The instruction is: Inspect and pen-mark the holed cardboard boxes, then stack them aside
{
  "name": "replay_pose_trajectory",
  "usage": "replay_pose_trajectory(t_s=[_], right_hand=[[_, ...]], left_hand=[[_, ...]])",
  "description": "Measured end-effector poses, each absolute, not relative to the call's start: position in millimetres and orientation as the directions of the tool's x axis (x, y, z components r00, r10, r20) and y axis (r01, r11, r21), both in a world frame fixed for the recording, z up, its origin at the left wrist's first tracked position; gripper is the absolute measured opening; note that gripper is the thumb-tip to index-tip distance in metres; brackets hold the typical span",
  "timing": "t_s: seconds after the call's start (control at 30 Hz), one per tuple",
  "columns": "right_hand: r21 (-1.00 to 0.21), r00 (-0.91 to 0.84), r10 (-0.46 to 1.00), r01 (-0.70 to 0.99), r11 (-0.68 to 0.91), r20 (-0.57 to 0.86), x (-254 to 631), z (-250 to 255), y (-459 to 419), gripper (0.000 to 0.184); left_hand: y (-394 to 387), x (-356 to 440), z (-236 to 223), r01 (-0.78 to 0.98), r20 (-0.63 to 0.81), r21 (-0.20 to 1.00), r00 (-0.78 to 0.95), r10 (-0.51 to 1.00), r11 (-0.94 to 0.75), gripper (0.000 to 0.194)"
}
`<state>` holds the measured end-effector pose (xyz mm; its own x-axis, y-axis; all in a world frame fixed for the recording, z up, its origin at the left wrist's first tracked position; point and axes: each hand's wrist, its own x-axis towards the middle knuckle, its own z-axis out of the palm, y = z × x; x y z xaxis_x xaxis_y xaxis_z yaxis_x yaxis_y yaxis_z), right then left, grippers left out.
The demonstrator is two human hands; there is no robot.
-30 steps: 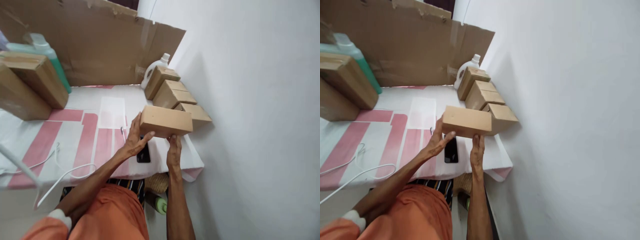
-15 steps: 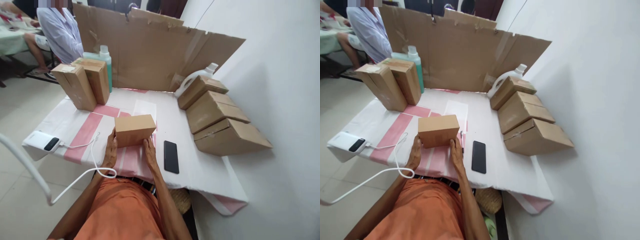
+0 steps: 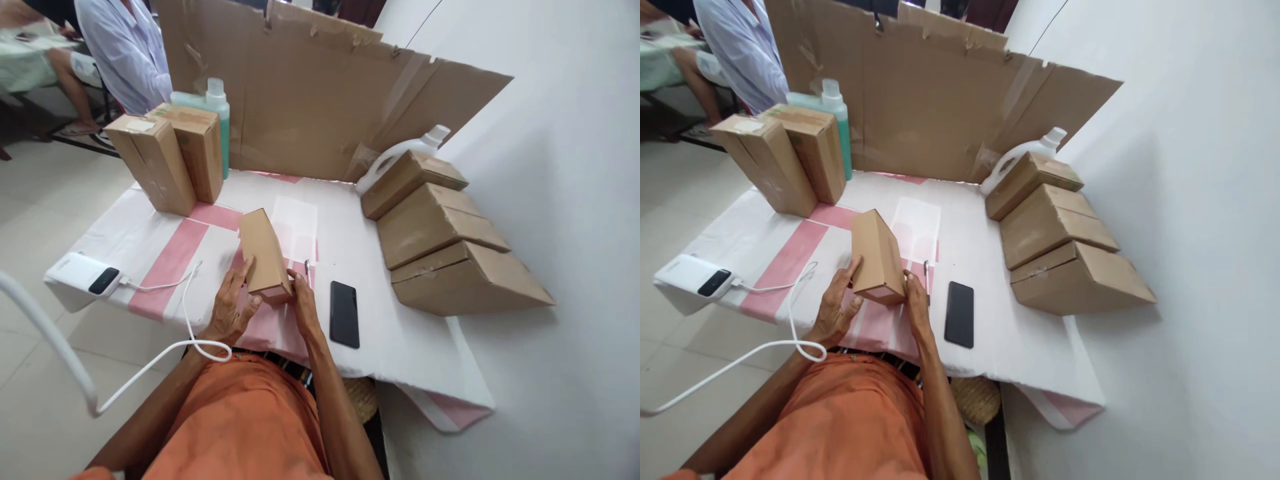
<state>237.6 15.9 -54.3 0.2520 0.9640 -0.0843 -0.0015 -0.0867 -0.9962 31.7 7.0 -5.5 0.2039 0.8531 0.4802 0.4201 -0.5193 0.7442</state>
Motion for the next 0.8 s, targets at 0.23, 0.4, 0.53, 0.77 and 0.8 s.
replay_pose_trajectory(t_s=[0.23, 0.4, 0.53, 0.77, 0.8], right_hand=[[-0.948, 0.206, 0.959, -0.29, -0.132, -0.197, 244, -34, -5, 0.075], [-0.976, 0.221, 0.971, -0.214, -0.038, -0.086, 268, 8, -34, 0.064], [-0.998, 0.12, 0.992, -0.045, 0.044, 0.039, 270, 26, -45, 0.053], [-0.97, 0.207, 0.97, 0.231, 0.077, 0.126, 247, 22, -31, 0.073], [-0.978, 0.203, 0.975, 0.2, 0.052, 0.093, 245, 19, -28, 0.07]], left_hand=[[13, 46, 15, 0.457, 0.569, 0.622, 0.294, 0.768, -0.636, 0.086], [25, 45, 37, 0.523, 0.601, 0.622, 0.157, 0.784, -0.582, 0.064], [45, 43, 25, 0.521, 0.57, 0.715, -0.048, 0.82, -0.466, 0.053], [63, 43, 7, 0.254, 0.342, 0.916, -0.092, 0.935, -0.31, 0.051], [63, 43, 9, 0.236, 0.317, 0.927, -0.07, 0.946, -0.293, 0.049]])
